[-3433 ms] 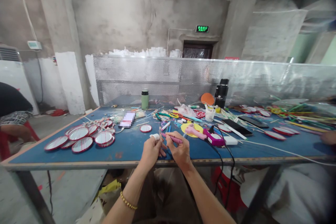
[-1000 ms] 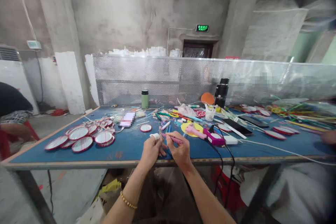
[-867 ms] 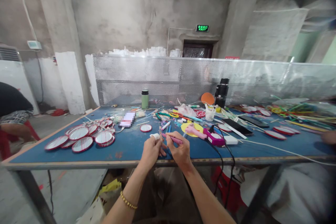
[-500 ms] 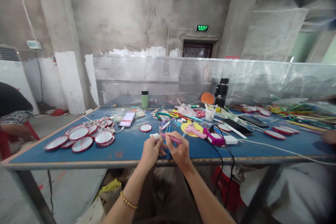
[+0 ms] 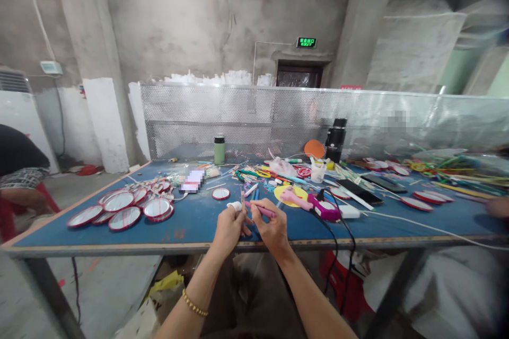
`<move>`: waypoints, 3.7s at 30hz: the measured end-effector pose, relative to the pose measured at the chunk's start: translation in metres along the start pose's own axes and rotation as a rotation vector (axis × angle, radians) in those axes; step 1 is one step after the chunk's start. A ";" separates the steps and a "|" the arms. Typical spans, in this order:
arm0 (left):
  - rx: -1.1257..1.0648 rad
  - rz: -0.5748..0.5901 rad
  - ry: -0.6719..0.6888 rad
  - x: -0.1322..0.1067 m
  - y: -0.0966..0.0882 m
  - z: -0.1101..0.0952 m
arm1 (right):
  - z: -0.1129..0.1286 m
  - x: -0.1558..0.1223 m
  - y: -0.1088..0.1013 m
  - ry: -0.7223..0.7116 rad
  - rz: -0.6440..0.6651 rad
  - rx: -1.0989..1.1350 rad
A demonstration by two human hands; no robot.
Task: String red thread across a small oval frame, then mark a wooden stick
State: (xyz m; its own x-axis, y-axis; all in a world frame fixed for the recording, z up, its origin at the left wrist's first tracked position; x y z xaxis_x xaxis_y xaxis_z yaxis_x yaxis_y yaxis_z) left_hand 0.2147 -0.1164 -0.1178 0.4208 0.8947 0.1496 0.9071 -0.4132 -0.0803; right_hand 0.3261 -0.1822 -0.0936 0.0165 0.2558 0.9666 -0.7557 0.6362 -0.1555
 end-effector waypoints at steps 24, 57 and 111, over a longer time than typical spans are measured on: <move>-0.025 0.016 -0.015 -0.001 0.000 -0.002 | 0.003 0.002 -0.001 -0.005 -0.026 -0.026; -0.051 0.011 -0.027 -0.001 -0.001 -0.002 | 0.003 0.000 0.000 0.002 -0.044 -0.035; -0.048 0.021 -0.033 -0.001 0.000 -0.004 | 0.002 0.001 0.000 -0.038 -0.028 -0.059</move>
State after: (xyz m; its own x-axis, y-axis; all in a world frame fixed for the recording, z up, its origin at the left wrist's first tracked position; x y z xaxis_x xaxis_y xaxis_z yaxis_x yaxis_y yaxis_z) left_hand 0.2143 -0.1176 -0.1144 0.4400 0.8905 0.1162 0.8978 -0.4390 -0.0353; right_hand 0.3250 -0.1837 -0.0920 0.0115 0.2098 0.9777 -0.7156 0.6847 -0.1385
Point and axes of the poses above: each hand's wrist, its own x-axis towards the middle knuckle, its own y-axis out of the palm, z = x × y, the point moved 2 cm from there along x, towards the middle knuckle, and after that the axes turned 15 degrees about -y, right-handed, at the moved point
